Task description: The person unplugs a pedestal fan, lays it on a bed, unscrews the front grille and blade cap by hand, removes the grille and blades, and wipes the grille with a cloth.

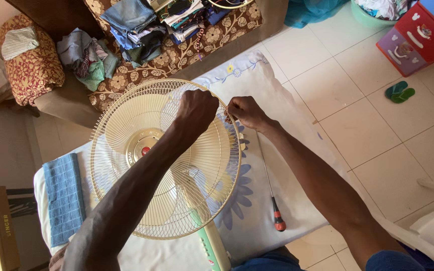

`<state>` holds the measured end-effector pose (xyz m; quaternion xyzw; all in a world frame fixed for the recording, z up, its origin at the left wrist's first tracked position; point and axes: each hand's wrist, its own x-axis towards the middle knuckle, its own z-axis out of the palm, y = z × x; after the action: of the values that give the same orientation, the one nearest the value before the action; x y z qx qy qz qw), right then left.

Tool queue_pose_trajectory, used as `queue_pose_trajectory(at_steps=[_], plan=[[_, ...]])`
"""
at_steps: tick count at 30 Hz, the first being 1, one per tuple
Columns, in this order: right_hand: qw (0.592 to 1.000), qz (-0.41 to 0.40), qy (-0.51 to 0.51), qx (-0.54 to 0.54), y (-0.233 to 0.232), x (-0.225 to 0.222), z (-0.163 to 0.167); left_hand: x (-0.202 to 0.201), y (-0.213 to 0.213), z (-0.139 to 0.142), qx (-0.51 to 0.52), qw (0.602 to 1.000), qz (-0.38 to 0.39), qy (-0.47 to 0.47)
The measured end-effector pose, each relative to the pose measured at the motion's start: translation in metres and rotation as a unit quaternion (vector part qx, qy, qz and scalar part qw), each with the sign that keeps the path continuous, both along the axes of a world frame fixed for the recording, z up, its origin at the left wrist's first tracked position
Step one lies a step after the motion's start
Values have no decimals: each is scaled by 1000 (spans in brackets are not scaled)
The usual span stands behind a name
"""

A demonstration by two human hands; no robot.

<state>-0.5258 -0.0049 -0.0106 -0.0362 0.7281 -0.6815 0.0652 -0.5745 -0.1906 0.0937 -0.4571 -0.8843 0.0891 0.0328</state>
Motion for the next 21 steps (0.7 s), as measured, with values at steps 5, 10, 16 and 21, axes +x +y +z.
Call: queue_pose_trajectory(at_steps=[5,10,16,21], plan=[[998,3,-18,-58,2,-2,-4,-8,-6,3,-8,999,-41,4],[993,46,-35,-99,6,-4,-10,-24,-19,4,30,997,-44,-51],[989,79,-42,-117,9,-4,-18,-20,-22,6,-7,996,-15,-91],[991,36,-75,-108,2,3,-17,-21,-24,9,43,995,-31,-89]])
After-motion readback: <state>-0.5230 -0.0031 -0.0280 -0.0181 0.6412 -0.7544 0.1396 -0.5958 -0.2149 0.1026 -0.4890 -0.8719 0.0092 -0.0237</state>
